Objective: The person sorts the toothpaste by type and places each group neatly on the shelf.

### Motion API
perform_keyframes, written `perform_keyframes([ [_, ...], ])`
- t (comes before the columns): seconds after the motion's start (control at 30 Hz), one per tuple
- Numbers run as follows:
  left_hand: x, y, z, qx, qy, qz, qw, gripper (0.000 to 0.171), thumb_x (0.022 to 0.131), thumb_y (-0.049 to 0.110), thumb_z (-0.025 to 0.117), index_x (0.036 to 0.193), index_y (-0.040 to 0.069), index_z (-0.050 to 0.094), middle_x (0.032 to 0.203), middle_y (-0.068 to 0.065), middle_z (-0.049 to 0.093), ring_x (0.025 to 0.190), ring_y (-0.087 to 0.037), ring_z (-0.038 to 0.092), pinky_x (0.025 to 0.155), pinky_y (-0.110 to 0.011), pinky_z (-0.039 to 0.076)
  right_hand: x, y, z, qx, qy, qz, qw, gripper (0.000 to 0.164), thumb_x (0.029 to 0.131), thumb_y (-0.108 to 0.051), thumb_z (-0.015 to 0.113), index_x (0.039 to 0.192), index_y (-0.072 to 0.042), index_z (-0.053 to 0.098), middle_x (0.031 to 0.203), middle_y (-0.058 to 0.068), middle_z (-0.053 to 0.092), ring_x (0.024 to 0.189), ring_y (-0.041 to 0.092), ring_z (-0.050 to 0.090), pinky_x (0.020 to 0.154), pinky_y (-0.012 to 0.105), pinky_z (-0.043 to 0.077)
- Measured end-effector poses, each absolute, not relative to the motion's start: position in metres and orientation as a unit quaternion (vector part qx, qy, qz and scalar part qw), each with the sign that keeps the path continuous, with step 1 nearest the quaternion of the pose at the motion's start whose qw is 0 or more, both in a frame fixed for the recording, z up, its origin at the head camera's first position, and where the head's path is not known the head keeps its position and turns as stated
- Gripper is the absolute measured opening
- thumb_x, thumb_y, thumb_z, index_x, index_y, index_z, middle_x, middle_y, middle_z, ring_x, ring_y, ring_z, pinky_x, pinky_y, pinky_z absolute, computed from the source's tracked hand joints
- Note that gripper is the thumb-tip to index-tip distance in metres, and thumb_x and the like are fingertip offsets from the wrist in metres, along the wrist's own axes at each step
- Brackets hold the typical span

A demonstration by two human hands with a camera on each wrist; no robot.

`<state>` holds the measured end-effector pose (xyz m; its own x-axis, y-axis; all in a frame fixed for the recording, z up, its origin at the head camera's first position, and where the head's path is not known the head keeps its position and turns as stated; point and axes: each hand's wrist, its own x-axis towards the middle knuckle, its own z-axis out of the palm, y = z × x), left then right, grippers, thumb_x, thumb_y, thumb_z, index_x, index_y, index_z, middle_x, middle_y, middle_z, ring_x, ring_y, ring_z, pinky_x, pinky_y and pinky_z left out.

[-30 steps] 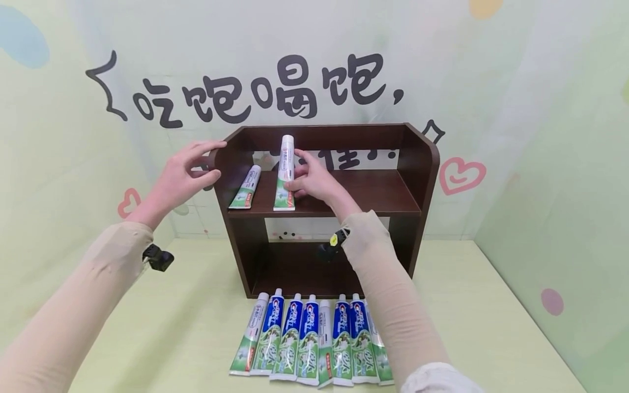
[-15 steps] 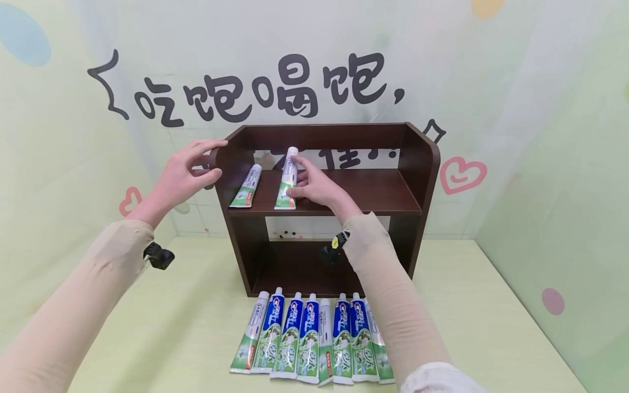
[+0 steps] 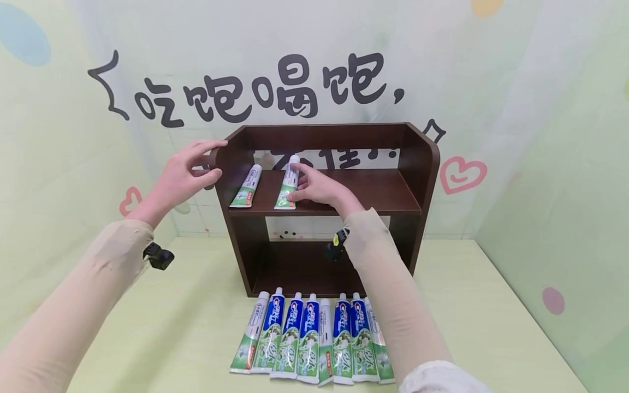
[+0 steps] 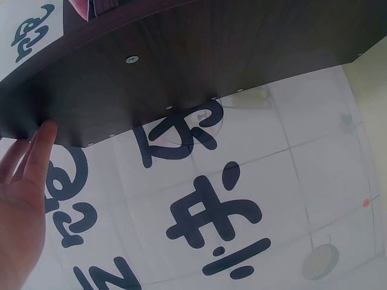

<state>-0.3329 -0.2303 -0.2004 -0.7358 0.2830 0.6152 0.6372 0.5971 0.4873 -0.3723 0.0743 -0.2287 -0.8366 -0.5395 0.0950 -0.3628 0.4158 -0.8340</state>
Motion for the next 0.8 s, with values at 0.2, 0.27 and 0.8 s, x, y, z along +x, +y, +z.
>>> perform_keyframes([
  [0.2,-0.3333,-0.2306,-0.2013,-0.268,-0.861,-0.354,0.250,0.053,0.090,0.012,0.065,0.142,0.021,0.055,0.142,0.000,0.053,0.113,-0.025,0.066,0.095,-0.033,0.056,-0.3710,0.0737,-0.2268,-0.276,0.839,-0.458,0.103,0.082,0.090,-0.009,0.068,0.157,-0.016,0.022,0.144,0.021,0.042,0.127,0.032,0.049,0.109,0.042,0.045],
  [0.27,-0.3330,-0.2305,-0.2010,-0.268,-0.861,-0.352,0.251,0.053,0.090,0.012,0.066,0.142,0.021,0.055,0.142,0.000,0.053,0.113,-0.025,0.066,0.095,-0.034,0.056,-0.3709,0.0730,-0.2262,-0.274,0.841,-0.456,0.104,0.082,0.090,-0.009,0.069,0.157,-0.016,0.022,0.144,0.021,0.042,0.127,0.031,0.049,0.109,0.041,0.045],
  [0.8,-0.3315,-0.2303,-0.2003,-0.270,-0.862,-0.342,0.257,0.054,0.090,0.011,0.065,0.141,0.021,0.055,0.141,0.000,0.054,0.109,-0.022,0.066,0.094,-0.032,0.057,-0.3705,0.0735,-0.2266,-0.276,0.860,-0.420,0.092,0.075,0.092,-0.016,0.068,0.156,-0.013,0.030,0.139,0.019,0.046,0.127,0.029,0.048,0.109,0.040,0.043],
])
